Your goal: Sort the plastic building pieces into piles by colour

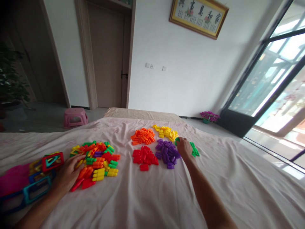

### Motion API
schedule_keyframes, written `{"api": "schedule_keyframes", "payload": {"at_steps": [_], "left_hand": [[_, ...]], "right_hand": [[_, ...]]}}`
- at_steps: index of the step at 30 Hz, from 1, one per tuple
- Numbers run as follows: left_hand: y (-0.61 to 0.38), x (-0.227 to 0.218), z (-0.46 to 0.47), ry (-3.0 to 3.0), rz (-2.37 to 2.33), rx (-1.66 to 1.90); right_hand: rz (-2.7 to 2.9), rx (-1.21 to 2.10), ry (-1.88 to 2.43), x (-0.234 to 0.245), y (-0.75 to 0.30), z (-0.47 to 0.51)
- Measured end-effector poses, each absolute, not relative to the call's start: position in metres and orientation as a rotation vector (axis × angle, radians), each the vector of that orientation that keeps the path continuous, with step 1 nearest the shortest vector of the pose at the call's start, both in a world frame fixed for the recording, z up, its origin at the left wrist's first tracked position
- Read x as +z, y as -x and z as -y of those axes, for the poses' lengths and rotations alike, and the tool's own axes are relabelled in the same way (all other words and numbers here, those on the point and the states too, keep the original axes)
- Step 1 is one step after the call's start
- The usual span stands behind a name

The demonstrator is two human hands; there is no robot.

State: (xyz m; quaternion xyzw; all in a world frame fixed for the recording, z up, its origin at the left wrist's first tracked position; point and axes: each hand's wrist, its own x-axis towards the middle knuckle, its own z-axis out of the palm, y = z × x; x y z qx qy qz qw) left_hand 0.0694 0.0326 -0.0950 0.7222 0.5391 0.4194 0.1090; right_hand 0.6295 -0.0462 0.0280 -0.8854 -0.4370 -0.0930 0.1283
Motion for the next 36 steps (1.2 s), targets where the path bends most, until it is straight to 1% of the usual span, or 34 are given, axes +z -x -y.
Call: {"api": "schedule_keyframes", "payload": {"at_steps": [3, 7, 13, 16, 18, 20, 24, 27, 32, 36], "left_hand": [[-0.071, -0.093, -0.031, -2.111, -1.585, 1.256], [-0.072, -0.091, -0.029, -2.107, -1.584, 1.25], [-0.072, -0.089, -0.027, -2.102, -1.585, 1.236], [-0.073, -0.088, -0.026, -2.09, -1.59, 1.243], [-0.073, -0.087, -0.025, -2.084, -1.591, 1.243], [-0.074, -0.087, -0.025, -2.08, -1.592, 1.242], [-0.073, -0.088, -0.026, -2.075, -1.591, 1.24], [-0.073, -0.087, -0.026, -2.077, -1.584, 1.24], [-0.073, -0.086, -0.026, -2.069, -1.582, 1.244], [-0.074, -0.086, -0.025, -2.074, -1.585, 1.233]], "right_hand": [[1.14, -0.305, 2.62, 0.026, -0.658, 0.051], [1.242, -0.362, 2.42, 0.022, -0.64, 0.042], [1.765, 0.039, 1.834, 0.027, -0.505, 0.033], [2.025, 0.25, 1.645, 0.03, -0.434, 0.042], [2.145, 0.326, 1.563, 0.029, -0.399, 0.049], [2.218, 0.345, 1.55, 0.025, -0.373, 0.052], [2.292, 0.325, 1.664, 0.013, -0.347, 0.047], [2.275, 0.303, 1.679, 0.002, -0.343, 0.04], [2.128, 0.445, 1.667, -0.011, -0.345, 0.032], [2.102, 0.442, 1.611, -0.014, -0.348, 0.034]]}}
